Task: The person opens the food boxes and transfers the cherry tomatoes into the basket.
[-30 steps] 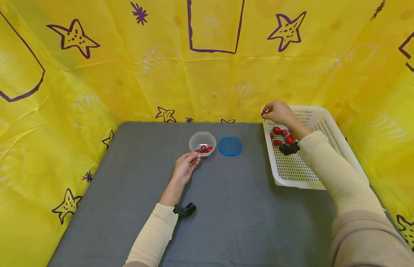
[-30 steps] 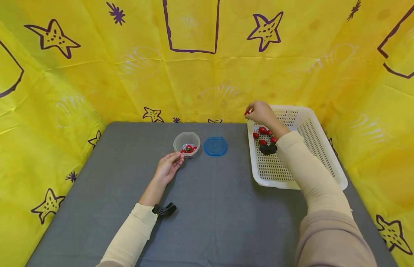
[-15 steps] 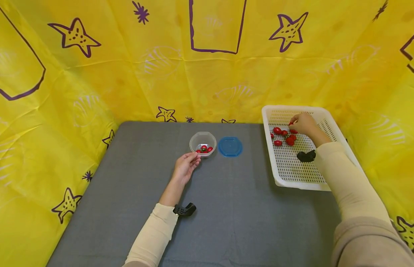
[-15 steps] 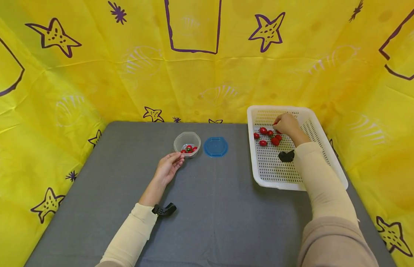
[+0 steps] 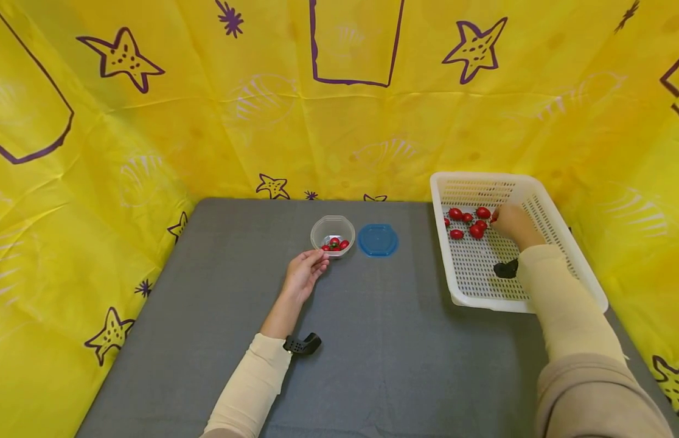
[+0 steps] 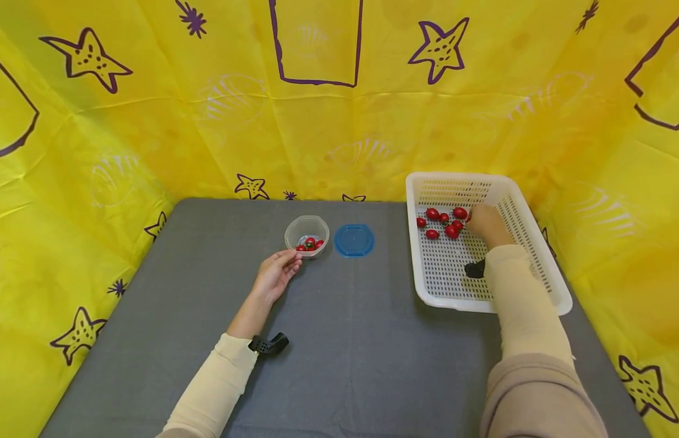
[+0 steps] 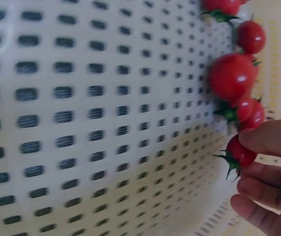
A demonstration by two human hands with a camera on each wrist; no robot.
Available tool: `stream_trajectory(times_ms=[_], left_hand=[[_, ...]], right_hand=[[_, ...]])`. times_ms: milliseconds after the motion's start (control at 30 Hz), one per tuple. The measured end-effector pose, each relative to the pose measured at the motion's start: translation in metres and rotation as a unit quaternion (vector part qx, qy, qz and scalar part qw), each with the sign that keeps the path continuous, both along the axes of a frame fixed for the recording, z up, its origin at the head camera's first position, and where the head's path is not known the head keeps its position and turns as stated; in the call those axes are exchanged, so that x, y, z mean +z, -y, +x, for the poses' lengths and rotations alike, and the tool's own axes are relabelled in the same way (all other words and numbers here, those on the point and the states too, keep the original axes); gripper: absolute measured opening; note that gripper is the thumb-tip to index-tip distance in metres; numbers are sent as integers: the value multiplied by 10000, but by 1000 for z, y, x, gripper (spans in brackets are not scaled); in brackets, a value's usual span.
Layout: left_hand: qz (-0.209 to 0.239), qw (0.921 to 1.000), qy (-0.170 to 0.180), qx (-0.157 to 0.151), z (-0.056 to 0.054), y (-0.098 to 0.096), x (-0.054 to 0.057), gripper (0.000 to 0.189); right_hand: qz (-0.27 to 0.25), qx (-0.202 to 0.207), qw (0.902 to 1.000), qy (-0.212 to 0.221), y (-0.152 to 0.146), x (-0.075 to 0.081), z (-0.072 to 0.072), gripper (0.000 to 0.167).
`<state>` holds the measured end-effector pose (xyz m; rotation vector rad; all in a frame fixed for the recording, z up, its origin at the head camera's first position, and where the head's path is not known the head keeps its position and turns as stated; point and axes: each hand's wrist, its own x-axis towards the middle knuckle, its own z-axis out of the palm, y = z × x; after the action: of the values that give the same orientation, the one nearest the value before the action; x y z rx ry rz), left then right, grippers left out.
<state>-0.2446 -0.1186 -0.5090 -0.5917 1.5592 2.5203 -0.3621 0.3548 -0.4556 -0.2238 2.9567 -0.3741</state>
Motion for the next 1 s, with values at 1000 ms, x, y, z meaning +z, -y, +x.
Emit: stream_trajectory(times_ms=[1000], left_hand=[[15, 10000, -39, -55, -2, -2, -1, 5]], right_hand=[[-983, 51, 9937, -529, 67, 58, -8, 38]])
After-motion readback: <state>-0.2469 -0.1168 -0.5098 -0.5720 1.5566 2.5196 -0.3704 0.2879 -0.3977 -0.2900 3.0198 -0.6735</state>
